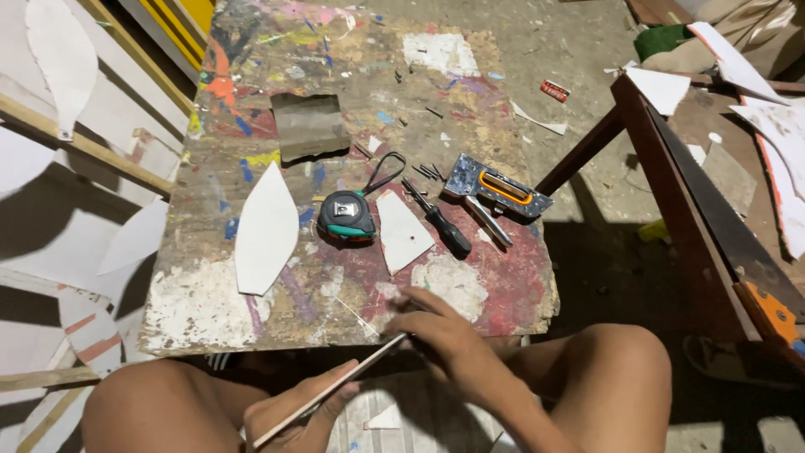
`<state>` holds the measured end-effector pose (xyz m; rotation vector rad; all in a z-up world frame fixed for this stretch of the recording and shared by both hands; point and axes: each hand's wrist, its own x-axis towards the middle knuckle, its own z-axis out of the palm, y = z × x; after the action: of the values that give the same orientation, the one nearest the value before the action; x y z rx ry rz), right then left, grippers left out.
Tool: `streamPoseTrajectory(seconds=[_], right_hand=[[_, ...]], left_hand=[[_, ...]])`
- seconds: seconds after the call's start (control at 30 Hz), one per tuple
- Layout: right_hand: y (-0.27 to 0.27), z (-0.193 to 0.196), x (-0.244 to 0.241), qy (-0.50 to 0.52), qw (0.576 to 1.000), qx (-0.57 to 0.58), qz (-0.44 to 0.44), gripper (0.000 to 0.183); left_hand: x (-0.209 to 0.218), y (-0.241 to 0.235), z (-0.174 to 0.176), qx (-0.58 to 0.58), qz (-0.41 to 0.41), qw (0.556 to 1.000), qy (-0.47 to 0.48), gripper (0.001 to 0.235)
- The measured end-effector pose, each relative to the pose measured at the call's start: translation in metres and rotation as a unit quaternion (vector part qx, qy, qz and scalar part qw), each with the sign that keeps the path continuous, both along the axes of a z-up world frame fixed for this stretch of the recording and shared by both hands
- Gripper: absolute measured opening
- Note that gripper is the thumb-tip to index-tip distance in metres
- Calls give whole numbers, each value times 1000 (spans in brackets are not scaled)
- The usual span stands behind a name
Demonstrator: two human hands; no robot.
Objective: Trimming and heat-shaping small white components using a craft knife and a soldering iron on a workbench.
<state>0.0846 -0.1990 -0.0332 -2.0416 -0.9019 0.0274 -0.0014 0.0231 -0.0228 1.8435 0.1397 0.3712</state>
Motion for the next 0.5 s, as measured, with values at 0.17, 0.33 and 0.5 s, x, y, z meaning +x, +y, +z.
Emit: streamPoseTrajectory(seconds=[0.17, 0.33, 0.5], right_hand=[[-21, -24, 6, -7, 998, -60, -8, 32], [-22, 12, 0, 208, 966, 141, -60, 27], [-41, -1, -15, 420, 786, 452, 34, 29]], left_hand=[[1, -2, 6, 0, -47, 998, -51, 26], [3, -4, 11, 0, -18, 1000, 6, 24], [0, 1, 4, 57, -41, 996, -61, 27]])
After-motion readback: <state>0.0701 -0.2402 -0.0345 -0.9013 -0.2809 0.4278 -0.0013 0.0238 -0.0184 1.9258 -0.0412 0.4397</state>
